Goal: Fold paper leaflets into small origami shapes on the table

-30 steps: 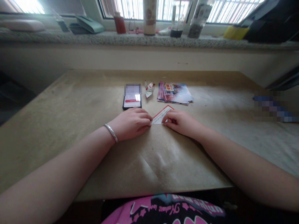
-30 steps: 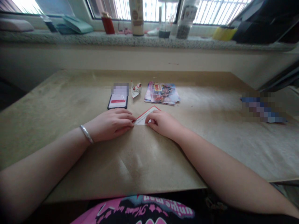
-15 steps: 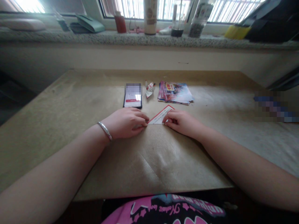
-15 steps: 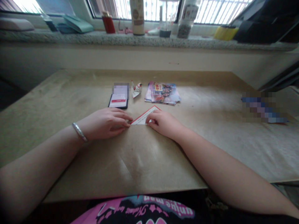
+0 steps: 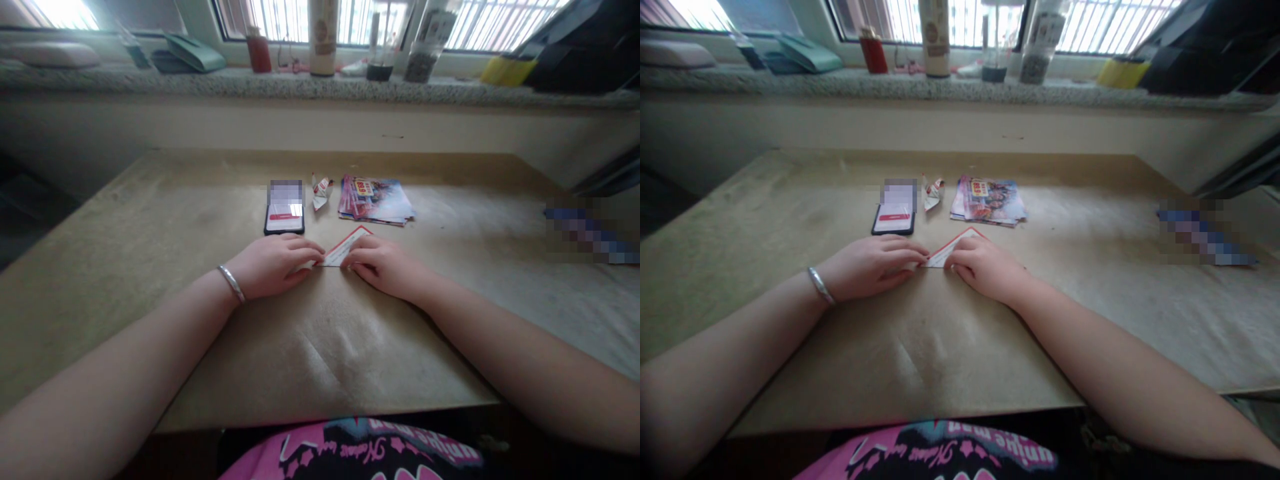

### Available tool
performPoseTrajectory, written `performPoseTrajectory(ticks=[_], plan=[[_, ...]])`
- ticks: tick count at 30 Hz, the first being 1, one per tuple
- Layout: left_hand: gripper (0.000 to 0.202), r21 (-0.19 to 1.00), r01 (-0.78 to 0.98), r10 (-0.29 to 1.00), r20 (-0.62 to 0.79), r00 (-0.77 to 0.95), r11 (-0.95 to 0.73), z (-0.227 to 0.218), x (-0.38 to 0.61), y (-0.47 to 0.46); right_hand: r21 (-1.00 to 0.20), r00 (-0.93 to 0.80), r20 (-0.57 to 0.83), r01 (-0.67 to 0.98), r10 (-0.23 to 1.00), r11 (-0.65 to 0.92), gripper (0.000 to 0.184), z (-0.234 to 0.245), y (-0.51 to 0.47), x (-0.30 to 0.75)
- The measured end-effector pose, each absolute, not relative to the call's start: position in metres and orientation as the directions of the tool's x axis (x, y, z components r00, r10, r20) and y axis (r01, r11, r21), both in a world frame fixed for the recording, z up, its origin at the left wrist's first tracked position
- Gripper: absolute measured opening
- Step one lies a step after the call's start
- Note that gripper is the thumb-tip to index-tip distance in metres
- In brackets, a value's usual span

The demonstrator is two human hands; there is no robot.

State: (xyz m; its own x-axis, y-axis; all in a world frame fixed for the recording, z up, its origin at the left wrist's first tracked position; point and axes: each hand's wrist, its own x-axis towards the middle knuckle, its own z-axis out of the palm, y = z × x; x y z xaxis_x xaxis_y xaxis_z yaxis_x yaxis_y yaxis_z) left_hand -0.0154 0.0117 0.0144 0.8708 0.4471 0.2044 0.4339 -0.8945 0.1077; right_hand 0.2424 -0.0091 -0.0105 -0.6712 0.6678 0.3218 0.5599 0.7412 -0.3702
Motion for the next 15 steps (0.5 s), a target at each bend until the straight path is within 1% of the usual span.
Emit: performPoseTrajectory(ticks=[3,7,11,15], plan=[[0.026,0.042,0.383,0.382,0.227,0.896,-0.923,0.0112,-0.0093,0.0081,-0.278,-0.699,0.324,0.574,0.637,0.771,0.026,-0.0112,-0.0095,0.2382],[0.028,0.004,0.408,0.397,0.238,0.886,-0.913,0.0092,-0.0049,0.0057,-0.181,-0.722,0.309,0.595,0.619,0.783,0.028,-0.0095,-0.0106,0.2358],[0.028,-0.017,0.415,0.399,0.234,0.886,-0.91,0.0105,-0.0035,0.0055,-0.118,-0.737,0.312,0.596,0.6,0.794,0.029,-0.0066,-0.0105,0.2351],[0.026,-0.039,0.403,0.383,0.242,0.891,-0.914,0.0123,-0.0043,0.0062,-0.084,-0.768,0.31,0.565,0.56,0.821,0.031,-0.0066,-0.0081,0.2342]])
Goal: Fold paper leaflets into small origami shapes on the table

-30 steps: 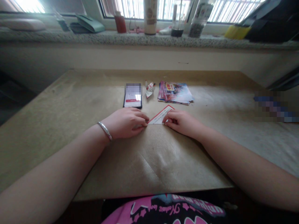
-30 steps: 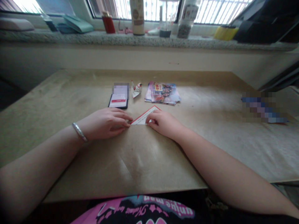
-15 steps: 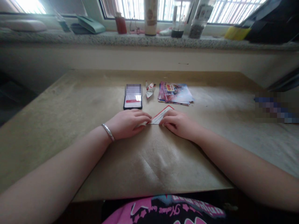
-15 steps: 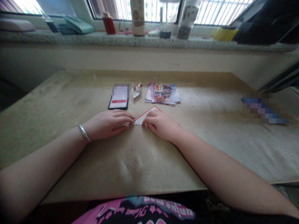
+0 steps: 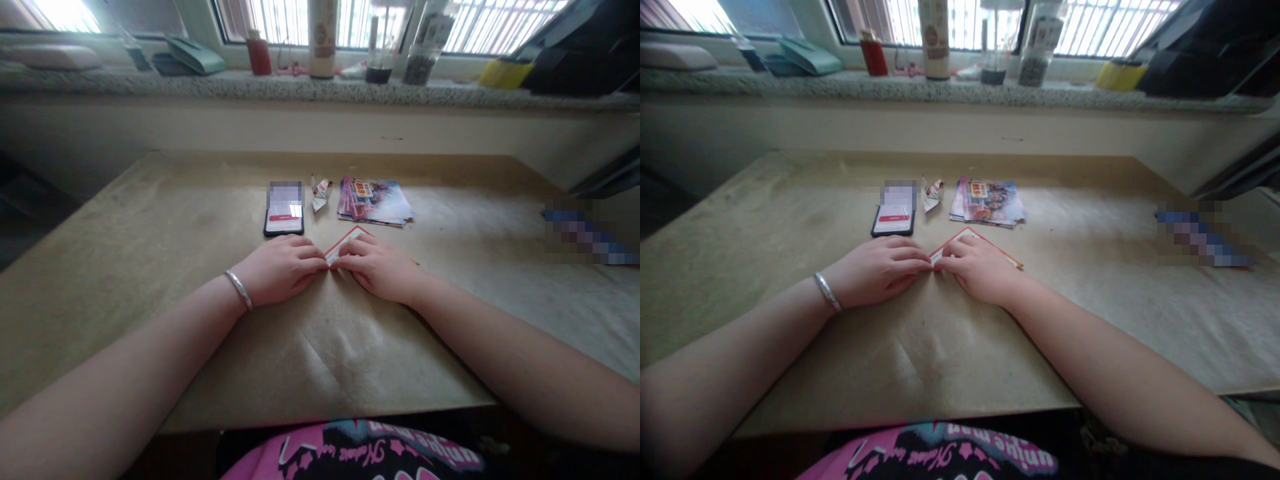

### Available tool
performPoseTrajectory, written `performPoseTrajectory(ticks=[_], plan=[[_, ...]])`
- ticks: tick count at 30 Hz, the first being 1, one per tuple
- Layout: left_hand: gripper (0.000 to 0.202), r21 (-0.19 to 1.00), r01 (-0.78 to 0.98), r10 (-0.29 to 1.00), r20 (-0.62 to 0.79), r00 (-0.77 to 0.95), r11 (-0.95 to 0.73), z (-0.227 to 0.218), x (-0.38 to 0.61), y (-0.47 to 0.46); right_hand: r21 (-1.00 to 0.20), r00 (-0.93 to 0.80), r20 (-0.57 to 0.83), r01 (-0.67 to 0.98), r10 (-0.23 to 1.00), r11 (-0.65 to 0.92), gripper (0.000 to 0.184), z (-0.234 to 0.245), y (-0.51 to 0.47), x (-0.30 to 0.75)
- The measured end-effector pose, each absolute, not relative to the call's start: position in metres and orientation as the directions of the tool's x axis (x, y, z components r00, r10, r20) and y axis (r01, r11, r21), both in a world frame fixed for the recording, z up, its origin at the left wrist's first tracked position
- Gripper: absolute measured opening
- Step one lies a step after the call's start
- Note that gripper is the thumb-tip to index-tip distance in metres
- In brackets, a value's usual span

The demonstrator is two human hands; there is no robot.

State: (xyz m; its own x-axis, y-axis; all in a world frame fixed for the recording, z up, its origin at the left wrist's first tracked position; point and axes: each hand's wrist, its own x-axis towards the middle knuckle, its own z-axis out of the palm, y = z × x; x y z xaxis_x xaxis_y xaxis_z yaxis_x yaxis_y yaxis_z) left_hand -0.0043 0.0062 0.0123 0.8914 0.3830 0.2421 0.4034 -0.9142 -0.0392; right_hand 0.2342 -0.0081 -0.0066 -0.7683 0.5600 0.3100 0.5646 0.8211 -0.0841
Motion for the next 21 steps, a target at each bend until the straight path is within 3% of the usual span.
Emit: performPoseTrajectory(ticks=[10,21], plan=[[0.026,-0.018,0.371,0.355,0.252,0.9,-0.928,0.011,-0.005,0.008,-0.067,-0.789,0.244,0.566,0.563,0.822,0.032,0.002,-0.008,0.242],[0.028,-0.06,0.373,0.349,0.242,0.905,-0.926,0.016,-0.009,0.013,-0.05,-0.788,0.277,0.56,0.55,0.827,0.031,-0.006,-0.004,0.245]])
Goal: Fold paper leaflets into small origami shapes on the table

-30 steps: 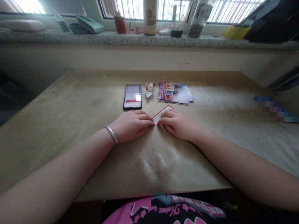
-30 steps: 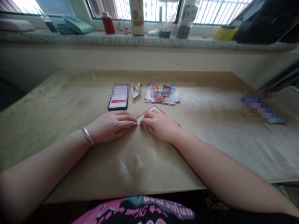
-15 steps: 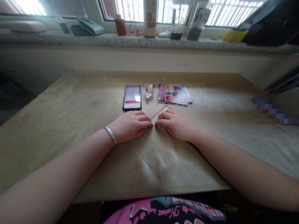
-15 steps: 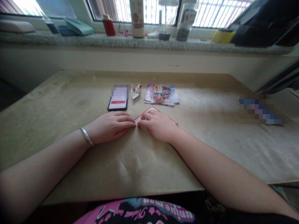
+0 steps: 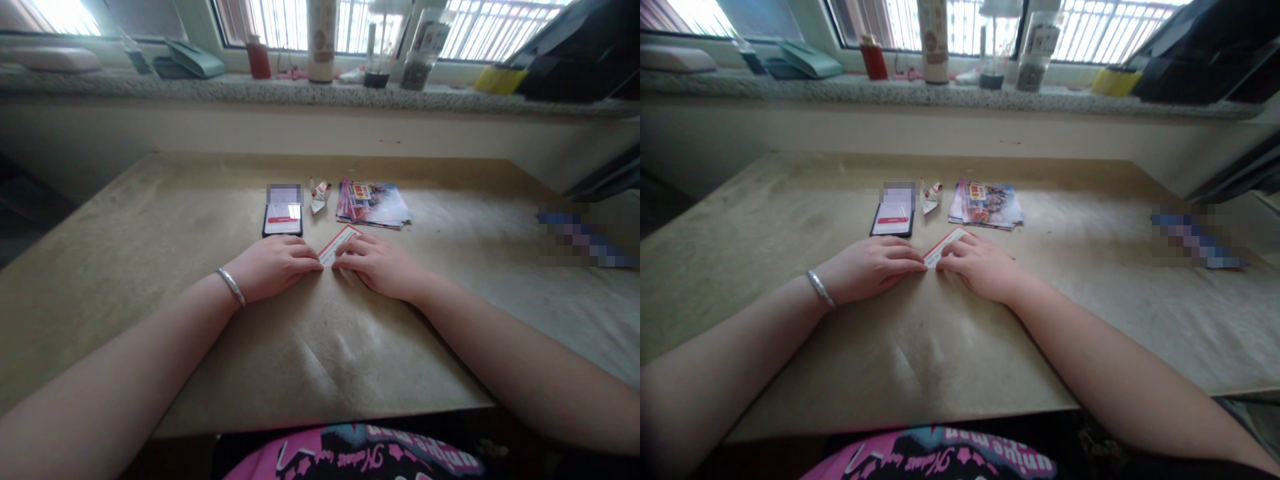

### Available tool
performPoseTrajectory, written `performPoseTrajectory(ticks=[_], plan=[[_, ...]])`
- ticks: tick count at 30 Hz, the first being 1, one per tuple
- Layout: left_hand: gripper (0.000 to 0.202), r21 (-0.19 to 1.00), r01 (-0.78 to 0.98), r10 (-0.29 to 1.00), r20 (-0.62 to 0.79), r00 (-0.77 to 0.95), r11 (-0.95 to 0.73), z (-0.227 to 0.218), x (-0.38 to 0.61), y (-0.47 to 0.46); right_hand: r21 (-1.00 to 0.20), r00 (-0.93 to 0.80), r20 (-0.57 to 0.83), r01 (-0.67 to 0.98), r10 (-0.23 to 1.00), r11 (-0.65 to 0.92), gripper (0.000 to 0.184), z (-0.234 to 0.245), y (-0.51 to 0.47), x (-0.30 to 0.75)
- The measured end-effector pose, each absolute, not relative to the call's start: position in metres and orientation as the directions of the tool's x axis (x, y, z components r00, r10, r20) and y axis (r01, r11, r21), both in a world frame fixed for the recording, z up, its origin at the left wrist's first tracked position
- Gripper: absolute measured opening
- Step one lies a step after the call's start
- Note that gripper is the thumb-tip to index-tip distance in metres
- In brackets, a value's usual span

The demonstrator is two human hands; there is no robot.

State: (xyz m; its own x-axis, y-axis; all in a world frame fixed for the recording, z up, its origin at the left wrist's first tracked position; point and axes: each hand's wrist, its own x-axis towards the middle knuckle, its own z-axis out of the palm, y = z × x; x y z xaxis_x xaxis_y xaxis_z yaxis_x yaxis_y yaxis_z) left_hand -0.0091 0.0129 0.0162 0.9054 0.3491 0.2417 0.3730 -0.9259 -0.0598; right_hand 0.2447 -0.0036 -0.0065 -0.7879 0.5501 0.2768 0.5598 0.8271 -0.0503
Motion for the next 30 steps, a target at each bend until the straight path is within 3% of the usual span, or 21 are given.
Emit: performPoseTrajectory(ticks=[11,17,30], plan=[[0.027,-0.035,0.374,0.359,0.21,0.91,-0.927,0.016,-0.014,0.017,-0.037,-0.806,0.206,0.561,0.555,0.827,0.038,0.007,-0.005,0.254],[0.025,-0.016,0.388,0.378,0.191,0.906,-0.922,0.017,-0.013,0.016,-0.076,-0.794,0.237,0.56,0.56,0.825,0.04,0.009,-0.002,0.263],[0.024,0.076,0.399,0.406,0.154,0.901,-0.914,0.017,-0.019,0.019,-0.095,-0.71,0.113,0.689,0.695,0.719,0.039,0.022,-0.002,0.285]])
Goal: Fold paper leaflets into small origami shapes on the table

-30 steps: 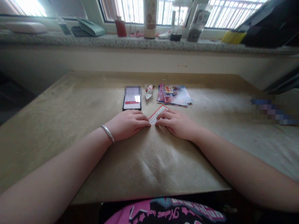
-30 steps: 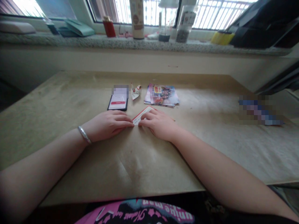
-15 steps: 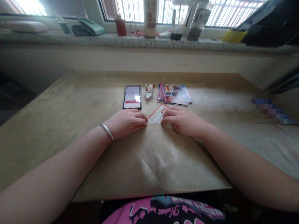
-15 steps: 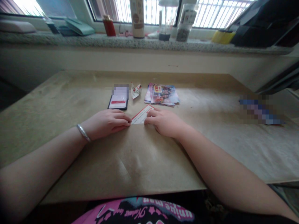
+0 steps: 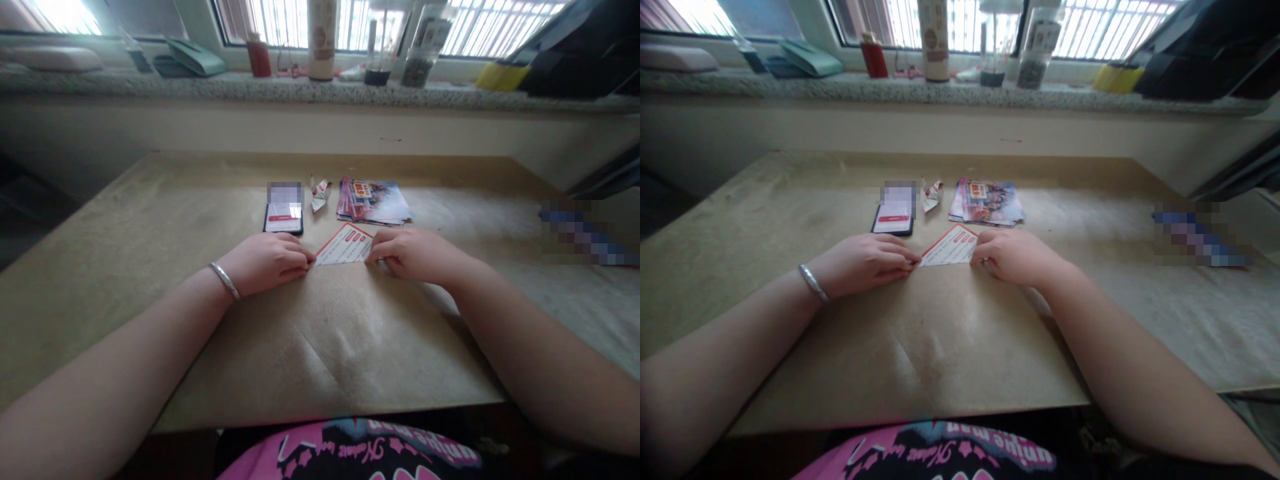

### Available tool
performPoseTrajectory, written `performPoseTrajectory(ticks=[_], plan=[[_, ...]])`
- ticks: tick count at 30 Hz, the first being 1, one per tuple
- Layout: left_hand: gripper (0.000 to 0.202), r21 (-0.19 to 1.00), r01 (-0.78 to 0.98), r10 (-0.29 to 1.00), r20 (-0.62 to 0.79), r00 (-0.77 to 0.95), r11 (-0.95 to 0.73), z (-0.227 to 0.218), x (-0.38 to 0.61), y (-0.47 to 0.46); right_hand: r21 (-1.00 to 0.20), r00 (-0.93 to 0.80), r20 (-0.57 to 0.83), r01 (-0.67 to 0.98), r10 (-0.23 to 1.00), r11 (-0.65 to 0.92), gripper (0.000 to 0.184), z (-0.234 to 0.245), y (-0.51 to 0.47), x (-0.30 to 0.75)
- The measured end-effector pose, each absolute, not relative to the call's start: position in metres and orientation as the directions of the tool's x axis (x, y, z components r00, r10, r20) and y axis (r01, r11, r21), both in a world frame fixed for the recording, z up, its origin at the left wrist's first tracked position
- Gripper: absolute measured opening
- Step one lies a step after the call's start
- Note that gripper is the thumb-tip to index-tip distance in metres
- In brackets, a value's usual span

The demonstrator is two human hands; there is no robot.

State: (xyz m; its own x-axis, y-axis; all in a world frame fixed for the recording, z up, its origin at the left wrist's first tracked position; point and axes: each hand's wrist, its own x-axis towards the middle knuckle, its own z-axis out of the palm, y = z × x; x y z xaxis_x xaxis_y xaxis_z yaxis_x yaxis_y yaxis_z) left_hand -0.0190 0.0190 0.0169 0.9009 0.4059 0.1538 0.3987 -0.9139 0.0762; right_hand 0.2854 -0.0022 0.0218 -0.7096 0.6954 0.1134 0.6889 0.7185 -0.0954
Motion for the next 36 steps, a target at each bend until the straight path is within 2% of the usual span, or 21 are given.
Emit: performPoseTrajectory(ticks=[6,16,32,36], plan=[[0.021,0.112,0.407,0.42,0.138,0.897,-0.907,0.017,-0.021,0.02,-0.107,-0.658,0.03,0.746,0.753,0.657,0.033,0.025,0.0,0.297],[0.021,0.115,0.42,0.432,0.111,0.895,-0.9,0.021,-0.023,0.018,-0.103,-0.614,0.001,0.785,0.789,0.611,0.038,0.024,0.003,0.316],[0.02,0.168,0.407,0.434,0.177,0.884,-0.898,0.017,-0.025,0.021,-0.026,-0.537,-0.089,0.843,0.839,0.537,0.039,0.032,0.001,0.334],[0.02,0.181,0.426,0.455,0.183,0.871,-0.887,0.017,-0.025,0.02,-0.04,-0.54,-0.1,0.841,0.836,0.539,0.038,0.033,0.001,0.335]])
